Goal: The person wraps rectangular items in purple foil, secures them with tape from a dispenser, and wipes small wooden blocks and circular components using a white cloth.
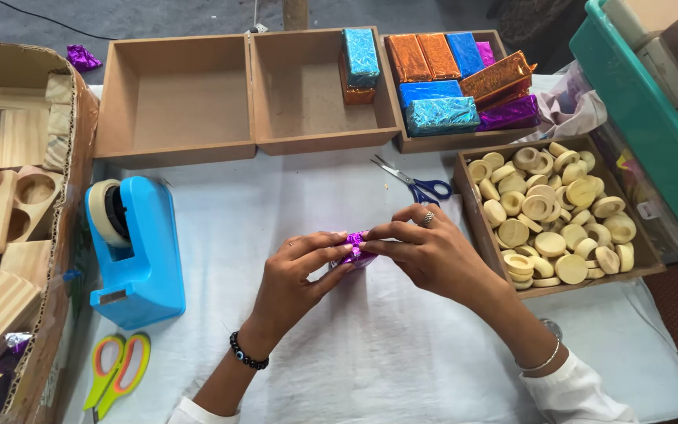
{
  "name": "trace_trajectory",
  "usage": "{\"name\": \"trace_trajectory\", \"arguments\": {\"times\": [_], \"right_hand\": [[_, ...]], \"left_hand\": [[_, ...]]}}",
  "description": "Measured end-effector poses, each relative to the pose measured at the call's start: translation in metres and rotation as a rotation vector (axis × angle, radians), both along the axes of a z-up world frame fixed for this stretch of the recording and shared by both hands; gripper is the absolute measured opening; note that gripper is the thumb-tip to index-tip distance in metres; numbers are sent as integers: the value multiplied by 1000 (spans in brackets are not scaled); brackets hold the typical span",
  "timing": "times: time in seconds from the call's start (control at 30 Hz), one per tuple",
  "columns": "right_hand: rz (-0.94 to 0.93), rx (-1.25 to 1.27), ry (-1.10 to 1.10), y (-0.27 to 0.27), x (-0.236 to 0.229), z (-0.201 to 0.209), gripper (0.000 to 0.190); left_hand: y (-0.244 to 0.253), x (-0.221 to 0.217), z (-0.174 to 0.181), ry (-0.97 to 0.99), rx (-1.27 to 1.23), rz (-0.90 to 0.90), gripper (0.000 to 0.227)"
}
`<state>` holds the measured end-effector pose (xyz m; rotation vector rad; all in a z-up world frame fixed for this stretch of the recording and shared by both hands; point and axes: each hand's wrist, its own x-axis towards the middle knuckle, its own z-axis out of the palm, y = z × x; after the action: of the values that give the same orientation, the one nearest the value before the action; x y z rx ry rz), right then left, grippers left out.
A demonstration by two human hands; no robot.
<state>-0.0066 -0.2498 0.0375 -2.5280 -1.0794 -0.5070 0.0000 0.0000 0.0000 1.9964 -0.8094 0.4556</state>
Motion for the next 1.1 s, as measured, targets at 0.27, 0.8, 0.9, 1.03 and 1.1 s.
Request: {"name": "trace_trajectory", "arguments": {"times": [0.27,0.8,0.9,1.03,1.1], "right_hand": [[-23,15,-61,1,-1,1,31],[-35,290,94,16,-5,5,33],[40,511,319,54,-15,23,35],[105,855,1067,125,-12,3,26],[153,961,1444,168,-11,-11,33]], "left_hand": [[-2,-1,-4,-29,16,-6,24],[-7,2,-16,-55,-78,136,22],[0,11,-26,28,-199,199,27],[15,25,-41,139,-349,253,25],[22,40,-63,158,-418,228,28]]}}
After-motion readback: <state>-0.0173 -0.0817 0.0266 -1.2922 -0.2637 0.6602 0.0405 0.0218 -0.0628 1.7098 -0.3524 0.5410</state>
